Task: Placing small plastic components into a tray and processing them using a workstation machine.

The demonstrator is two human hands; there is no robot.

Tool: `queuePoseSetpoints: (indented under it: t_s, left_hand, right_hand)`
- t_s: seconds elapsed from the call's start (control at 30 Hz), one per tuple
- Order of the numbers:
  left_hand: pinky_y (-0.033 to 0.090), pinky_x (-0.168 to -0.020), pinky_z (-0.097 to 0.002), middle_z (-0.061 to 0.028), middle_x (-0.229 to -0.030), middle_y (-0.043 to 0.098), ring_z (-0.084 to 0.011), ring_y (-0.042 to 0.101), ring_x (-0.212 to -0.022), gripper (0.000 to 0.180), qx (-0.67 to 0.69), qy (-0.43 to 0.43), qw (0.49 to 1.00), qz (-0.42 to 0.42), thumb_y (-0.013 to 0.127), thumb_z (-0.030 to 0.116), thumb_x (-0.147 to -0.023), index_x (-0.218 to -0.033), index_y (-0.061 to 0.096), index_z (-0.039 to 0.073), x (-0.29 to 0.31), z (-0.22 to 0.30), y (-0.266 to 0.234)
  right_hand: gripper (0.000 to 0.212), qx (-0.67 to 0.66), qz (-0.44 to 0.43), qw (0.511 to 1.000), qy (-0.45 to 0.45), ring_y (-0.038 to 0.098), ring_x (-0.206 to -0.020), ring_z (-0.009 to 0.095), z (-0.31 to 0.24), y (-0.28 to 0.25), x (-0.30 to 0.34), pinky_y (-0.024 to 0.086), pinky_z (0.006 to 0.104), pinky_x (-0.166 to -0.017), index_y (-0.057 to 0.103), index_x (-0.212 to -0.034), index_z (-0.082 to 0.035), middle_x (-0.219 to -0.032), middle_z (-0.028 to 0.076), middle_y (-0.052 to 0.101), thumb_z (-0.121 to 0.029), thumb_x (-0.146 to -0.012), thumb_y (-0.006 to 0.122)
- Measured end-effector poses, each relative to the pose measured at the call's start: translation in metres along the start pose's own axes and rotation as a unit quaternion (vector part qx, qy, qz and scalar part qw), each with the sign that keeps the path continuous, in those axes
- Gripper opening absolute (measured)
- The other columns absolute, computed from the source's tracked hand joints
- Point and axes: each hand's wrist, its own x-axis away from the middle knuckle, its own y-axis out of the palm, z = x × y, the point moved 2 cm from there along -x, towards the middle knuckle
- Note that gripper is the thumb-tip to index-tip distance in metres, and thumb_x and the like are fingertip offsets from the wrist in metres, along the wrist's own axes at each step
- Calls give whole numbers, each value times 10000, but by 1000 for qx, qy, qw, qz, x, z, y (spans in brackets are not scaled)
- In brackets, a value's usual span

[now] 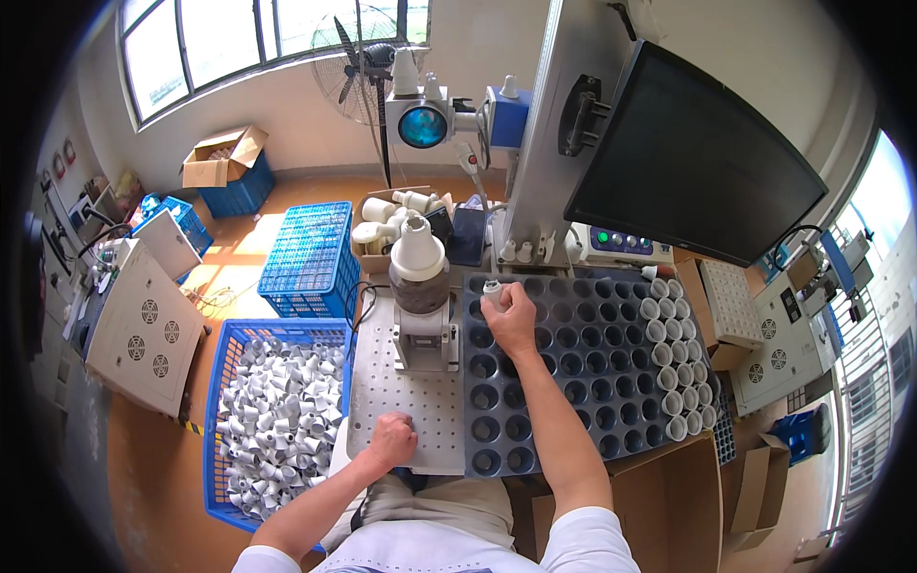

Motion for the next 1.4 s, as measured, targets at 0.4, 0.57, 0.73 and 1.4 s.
queuePoseSetpoints:
  t_s: [0.4,0.57,0.73,1.4]
  left_hand:
    - [497,-623,-434,-148,-608,550,-345,583,-620,76,-12,-1,1000,-6,582,44,-573,-533,521,23,-1,1,-1]
    - [503,-634,-430,-147,-624,562,-345,586,-627,92,-14,-5,1000,-13,586,52,-576,-527,513,26,1,0,0]
    - [467,-591,-447,-181,-598,545,-347,573,-601,137,28,-59,998,5,549,37,-632,-510,492,14,-1,-6,1]
    - [427,-557,-283,-89,-532,558,-172,524,-525,241,142,-91,946,276,354,41,-610,-511,563,-26,-165,-23,-243]
  right_hand:
    - [365,-5,-4,1000,9,530,-714,203,3,-1,1,465,312,-696,379,-717,-41,-827,125,614,-134,-731,732]
    - [369,-3,-3,1000,8,524,-708,201,0,1,1,465,309,-694,380,-716,-41,-813,117,609,-134,-730,736]
    - [368,-12,5,1000,0,517,-686,195,5,1,-1,462,311,-680,389,-717,-43,-783,101,600,-139,-737,744]
    - [378,-244,-113,961,-62,517,-843,108,-155,29,-37,454,271,-725,396,-722,-57,-1038,105,656,-166,-844,737]
